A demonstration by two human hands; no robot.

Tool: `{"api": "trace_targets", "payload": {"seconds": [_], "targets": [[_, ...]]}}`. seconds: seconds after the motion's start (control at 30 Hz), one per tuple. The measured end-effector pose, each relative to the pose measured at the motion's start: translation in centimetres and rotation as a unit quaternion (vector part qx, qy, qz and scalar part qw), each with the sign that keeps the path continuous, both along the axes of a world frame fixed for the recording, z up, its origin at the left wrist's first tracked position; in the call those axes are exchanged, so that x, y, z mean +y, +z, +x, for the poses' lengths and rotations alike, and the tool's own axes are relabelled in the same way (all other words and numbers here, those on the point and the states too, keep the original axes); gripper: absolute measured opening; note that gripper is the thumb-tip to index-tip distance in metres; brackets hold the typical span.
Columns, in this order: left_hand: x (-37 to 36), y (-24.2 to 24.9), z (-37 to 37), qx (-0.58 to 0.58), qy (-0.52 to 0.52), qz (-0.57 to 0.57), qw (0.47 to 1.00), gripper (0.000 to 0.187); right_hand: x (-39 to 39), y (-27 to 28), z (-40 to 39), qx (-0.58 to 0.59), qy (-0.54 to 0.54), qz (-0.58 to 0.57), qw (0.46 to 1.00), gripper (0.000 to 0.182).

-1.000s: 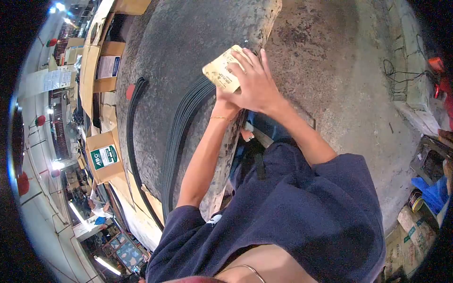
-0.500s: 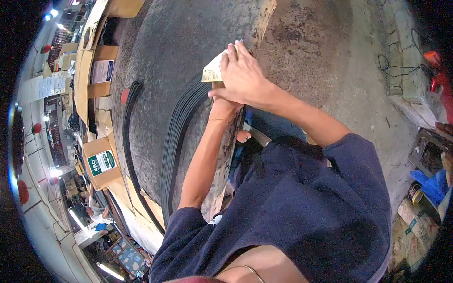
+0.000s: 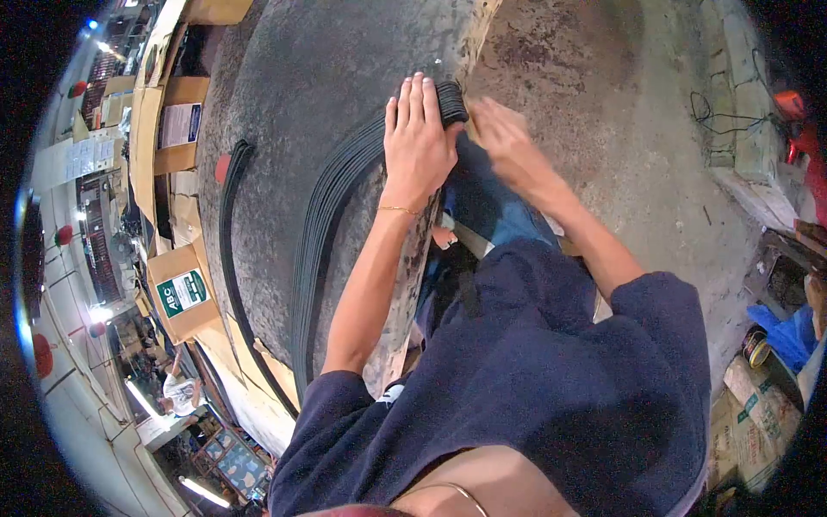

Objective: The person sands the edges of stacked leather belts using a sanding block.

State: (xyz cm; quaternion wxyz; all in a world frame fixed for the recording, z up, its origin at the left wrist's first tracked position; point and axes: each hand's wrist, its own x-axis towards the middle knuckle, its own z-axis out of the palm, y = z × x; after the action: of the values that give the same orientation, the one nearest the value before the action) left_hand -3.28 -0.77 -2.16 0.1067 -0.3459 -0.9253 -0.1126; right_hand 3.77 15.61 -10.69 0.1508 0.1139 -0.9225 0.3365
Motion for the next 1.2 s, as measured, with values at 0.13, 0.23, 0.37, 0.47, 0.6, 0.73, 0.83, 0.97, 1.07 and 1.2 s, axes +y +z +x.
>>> {"api": "trace_targets", "payload": {"seconds": [0.13, 0.23, 0.37, 0.47, 0.6, 0.73, 0.83, 0.97, 1.07, 1.2], "targets": [[0.2, -0.6, -0.6, 0.011, 0.003, -0.006, 1.0, 0.078, 0.9, 2.3, 0.1, -0.063, -0.091, -0.05, 0.993, 0.066], [-0.1, 0.2, 0.1, -0.017, 0.001, -0.025, 1.0, 0.076, -1.4, 4.4, -0.6, 0.089, -0.029, 0.032, 0.995, 0.069], [0.0, -0.7, -0.2, -0.008, 0.01, -0.014, 1.0, 0.076, -0.9, 3.4, -1.9, 0.027, -0.04, 0.035, 0.998, 0.067], [-0.1, -0.7, -0.2, 0.003, 0.005, -0.017, 1.0, 0.075, -0.8, 5.3, -1.8, 0.018, -0.063, 0.02, 0.998, 0.066], [-0.1, -0.5, -0.2, 0.012, 0.008, -0.035, 0.999, 0.075, -1.6, 4.0, -1.4, 0.053, -0.013, 0.026, 0.998, 0.064], [0.0, -0.6, -0.2, 0.01, 0.006, -0.009, 1.0, 0.074, -1.2, 4.8, -1.9, 0.021, -0.062, 0.014, 0.998, 0.067], [0.0, -0.4, -0.1, 0.014, 0.005, -0.034, 0.999, 0.074, -2.1, 3.1, -0.8, 0.037, -0.038, 0.018, 0.998, 0.07], [-0.1, -0.8, -0.1, 0.015, 0.003, -0.002, 1.0, 0.073, -0.1, 1.7, -0.4, -0.059, -0.071, 0.012, 0.996, 0.072], [0.0, -0.1, -0.1, 0.017, 0.006, -0.051, 0.999, 0.072, -1.6, 4.7, -0.1, 0.018, -0.02, 0.022, 0.999, 0.073], [-0.2, -0.9, -0.2, 0.026, -0.005, 0.002, 1.0, 0.074, -0.1, 0.4, 1.5, -0.244, -0.055, 0.024, 0.968, 0.072]]}}
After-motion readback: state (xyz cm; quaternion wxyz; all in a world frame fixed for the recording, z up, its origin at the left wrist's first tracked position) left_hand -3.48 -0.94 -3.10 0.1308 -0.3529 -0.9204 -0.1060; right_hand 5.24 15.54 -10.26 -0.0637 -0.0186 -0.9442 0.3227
